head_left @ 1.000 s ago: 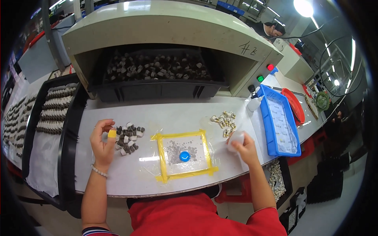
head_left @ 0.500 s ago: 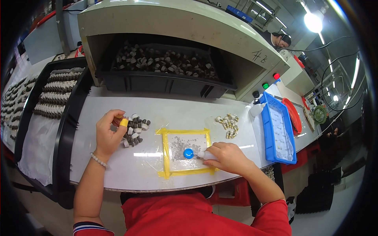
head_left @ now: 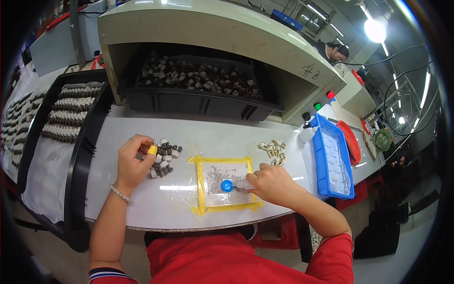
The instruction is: The person assembles toy pieces by applying adhesive from a glue bottle with a blue cap applicator to small white parts, then joining them with cylindrical grey parts to create assembled units.
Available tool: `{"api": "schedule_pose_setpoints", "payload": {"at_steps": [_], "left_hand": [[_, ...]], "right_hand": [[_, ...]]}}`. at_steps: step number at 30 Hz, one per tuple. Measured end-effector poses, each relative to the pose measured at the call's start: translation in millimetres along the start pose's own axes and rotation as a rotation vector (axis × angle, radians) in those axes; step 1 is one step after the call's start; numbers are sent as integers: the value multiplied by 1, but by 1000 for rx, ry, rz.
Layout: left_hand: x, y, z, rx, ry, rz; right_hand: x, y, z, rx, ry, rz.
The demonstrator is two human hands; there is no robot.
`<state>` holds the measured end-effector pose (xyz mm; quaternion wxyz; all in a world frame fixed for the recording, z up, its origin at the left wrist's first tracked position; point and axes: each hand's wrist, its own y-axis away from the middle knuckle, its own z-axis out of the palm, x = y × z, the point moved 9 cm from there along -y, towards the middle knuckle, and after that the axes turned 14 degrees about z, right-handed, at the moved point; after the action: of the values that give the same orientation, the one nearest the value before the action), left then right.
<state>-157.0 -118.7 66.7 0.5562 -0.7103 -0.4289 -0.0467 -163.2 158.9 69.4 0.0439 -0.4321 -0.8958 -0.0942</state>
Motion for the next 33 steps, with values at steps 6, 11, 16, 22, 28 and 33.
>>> {"api": "schedule_pose_setpoints", "payload": {"at_steps": [6,11,16,22,28,33], "left_hand": [[2,-1,-1,3,-9,5],[2,-2,1,-20,-12,22],[5,-2,-3,1,-12,28],[9,1,-1,-13,-3,46],[-2,7,0,24,33,-15],[-5,8,2,42,60,-41]], "right_hand": [[-5,-2,-6,12,5,-43],[1,0,1,-19,-2,8],[12,12,13,69,-206,62],[21,38,20,95,-763,177],[85,70,38,390,-1183,321],[172,103,87,568,-1527,694]]}}
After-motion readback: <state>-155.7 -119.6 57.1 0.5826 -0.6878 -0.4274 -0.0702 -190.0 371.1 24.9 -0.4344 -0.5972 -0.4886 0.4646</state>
